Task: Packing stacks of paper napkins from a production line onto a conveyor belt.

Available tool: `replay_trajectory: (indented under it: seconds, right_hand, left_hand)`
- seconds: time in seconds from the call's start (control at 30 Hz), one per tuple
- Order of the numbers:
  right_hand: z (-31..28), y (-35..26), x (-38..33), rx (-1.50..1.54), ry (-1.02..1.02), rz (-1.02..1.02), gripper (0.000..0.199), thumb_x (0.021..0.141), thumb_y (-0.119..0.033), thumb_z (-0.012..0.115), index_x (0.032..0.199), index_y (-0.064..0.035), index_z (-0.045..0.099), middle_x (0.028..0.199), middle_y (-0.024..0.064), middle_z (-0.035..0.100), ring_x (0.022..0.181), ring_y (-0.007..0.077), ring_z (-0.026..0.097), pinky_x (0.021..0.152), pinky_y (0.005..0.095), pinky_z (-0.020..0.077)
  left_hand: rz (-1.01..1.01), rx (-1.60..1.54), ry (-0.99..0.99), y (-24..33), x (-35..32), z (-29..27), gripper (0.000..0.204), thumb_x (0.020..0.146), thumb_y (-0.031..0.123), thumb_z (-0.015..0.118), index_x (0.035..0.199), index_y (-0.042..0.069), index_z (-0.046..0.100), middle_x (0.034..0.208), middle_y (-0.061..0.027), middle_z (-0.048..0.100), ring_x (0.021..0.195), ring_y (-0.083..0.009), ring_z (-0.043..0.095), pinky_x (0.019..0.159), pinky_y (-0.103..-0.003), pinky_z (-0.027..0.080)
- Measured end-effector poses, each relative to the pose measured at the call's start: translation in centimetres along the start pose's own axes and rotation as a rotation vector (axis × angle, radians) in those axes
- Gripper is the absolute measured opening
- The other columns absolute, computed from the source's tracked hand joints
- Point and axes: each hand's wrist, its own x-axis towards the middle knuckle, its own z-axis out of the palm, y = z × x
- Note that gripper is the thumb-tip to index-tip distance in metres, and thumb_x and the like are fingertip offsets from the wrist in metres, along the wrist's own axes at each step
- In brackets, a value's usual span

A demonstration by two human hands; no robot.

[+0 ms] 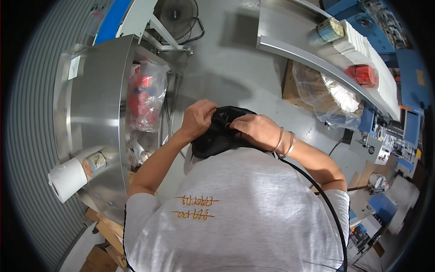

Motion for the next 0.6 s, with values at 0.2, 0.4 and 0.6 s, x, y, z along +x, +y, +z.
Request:
replay_trajectory:
  seconds: [0.2,0.4,0.6]
  right_hand:
    - [0.4,-1.5,0.5,-0.150,-0.002,0.054,0.017,0.082,-0.019,0.066,0.089,-0.0035,0.067,0.080,0.0095,0.063,0.076,0.0295,0.063,0.067,0.0391,0.0529]
    - [4.2,-1.4,3.2,-0.147,0.171,0.138,0.023,0.084,-0.027,0.065,0.076,-0.0055,0.065,0.073,0.0102,0.062,0.072,0.0312,0.062,0.064,0.0419,0.0505]
    - [-4.3,0.1,2.1,0.310,-0.247,0.147,0.056,0.076,-0.007,0.071,0.129,-0.0083,0.052,0.124,0.0116,0.056,0.102,0.0242,0.061,0.086,0.0345,0.0528]
  left_hand:
    - [-0.101,-0.121,-0.017,-0.4,0.4,-0.4,0.007,0.081,0.005,0.059,0.087,0.003,0.062,0.083,-0.0135,0.062,0.076,-0.0351,0.061,0.067,-0.041,0.049]
    - [0.069,-0.007,-0.206,-1.2,0.3,-0.9,0.009,0.080,0.005,0.057,0.089,0.003,0.060,0.085,-0.0151,0.062,0.080,-0.0367,0.060,0.069,-0.042,0.048]
    - [-0.070,0.005,-0.567,-2.6,2.8,-4.3,0.013,0.082,0.008,0.056,0.090,0.002,0.064,0.091,-0.0167,0.062,0.084,-0.0355,0.060,0.071,-0.038,0.048]
